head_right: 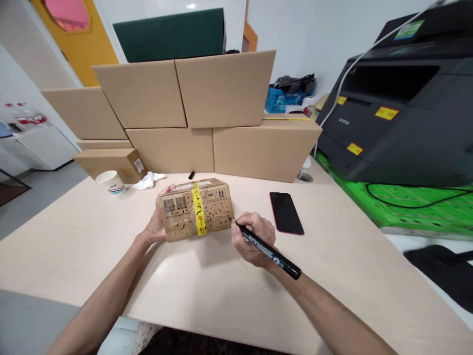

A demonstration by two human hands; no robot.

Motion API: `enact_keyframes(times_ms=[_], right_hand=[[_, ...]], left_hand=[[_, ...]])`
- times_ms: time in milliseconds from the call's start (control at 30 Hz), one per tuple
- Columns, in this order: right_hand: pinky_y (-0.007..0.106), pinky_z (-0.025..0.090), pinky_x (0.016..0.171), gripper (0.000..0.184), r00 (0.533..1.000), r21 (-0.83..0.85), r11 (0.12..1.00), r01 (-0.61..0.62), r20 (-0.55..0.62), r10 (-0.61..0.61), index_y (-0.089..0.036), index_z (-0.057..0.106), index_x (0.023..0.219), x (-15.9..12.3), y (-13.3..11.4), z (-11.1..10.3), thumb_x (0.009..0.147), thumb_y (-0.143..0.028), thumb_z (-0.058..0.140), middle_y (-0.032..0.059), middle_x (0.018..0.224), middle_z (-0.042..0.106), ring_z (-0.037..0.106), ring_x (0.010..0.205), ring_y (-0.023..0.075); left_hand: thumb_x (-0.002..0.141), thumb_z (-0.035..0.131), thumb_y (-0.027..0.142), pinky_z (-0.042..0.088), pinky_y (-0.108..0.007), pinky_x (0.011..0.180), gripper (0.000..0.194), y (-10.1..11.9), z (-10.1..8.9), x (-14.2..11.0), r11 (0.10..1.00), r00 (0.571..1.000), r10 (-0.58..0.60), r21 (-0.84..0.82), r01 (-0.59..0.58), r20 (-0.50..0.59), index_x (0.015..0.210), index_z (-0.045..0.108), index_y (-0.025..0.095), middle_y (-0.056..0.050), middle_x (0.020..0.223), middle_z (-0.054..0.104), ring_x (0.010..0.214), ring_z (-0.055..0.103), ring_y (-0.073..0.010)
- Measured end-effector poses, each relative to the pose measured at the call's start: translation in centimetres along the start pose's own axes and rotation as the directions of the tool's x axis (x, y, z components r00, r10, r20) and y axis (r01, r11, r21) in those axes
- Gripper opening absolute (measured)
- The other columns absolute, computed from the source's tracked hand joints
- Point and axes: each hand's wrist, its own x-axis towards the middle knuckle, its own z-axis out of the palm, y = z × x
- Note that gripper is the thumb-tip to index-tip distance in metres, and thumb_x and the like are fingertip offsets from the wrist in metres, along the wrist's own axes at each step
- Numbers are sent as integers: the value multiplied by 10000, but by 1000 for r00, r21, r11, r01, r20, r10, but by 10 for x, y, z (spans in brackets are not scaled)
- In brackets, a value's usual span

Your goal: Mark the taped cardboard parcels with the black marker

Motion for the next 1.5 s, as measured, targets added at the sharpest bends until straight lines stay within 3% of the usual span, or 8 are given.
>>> enact_keyframes(times_ms=[100,200,467,633,867,1000,1167,1500], right_hand=[[268,543,508,171,996,87,992,90,-29,-88,-280,514,872,0,2,3,821,-147,609,-51,623,658,662,480,156],[244,516,474,190,989,62,987,148,-32,-146,-272,527,857,1,3,5,801,-119,625,-57,611,647,641,455,142],[226,470,457,252,972,108,966,235,-31,-233,-268,527,900,3,-1,4,790,-56,605,-67,601,598,574,429,119],[214,434,442,246,962,17,962,274,-20,-274,-265,532,880,4,-2,6,802,-56,636,-77,584,594,537,403,103],[220,489,482,261,940,43,939,340,3,-341,-259,530,899,3,-4,6,787,-46,632,-63,599,626,583,442,116],[223,503,490,242,946,-4,946,324,8,-324,-257,552,894,2,-6,6,795,-56,643,-47,627,667,619,468,126],[226,531,522,236,941,57,942,332,49,-334,-252,534,932,-1,-6,7,828,-68,639,-48,642,663,610,480,120],[239,543,519,232,946,-2,946,325,11,-325,-264,555,954,-5,-7,6,842,-78,637,-44,653,680,636,487,134]], left_hand=[[593,941,596,265,-646,1307,1331,2,-1,1,1000,1000,-14,-3,14,4,1618,168,246,-232,1650,277,1591,271,-460],[598,953,568,275,-659,1298,1343,3,-1,2,1000,1000,21,20,-21,20,1626,144,263,-228,1650,264,1593,265,-459],[614,967,498,265,-709,1282,1348,4,-1,3,998,998,56,20,-56,16,1645,120,307,-211,1655,258,1591,268,-465],[599,986,454,287,-708,1274,1379,5,-2,3,996,998,61,65,-62,25,1646,100,309,-222,1646,262,1583,280,-477],[624,971,452,310,-691,1274,1348,4,-4,3,991,996,91,94,-92,21,1647,107,299,-218,1628,295,1568,320,-462],[621,974,430,333,-684,1266,1343,3,-2,3,989,996,91,120,-92,8,1642,112,295,-217,1630,300,1563,334,-456],[584,994,415,348,-690,1254,1386,3,-2,3,985,996,88,150,-87,-1,1642,107,287,-226,1621,310,1553,350,-467],[601,985,414,337,-693,1258,1363,5,-2,4,988,995,98,120,-97,4,1644,115,292,-224,1630,300,1560,336,-462]])
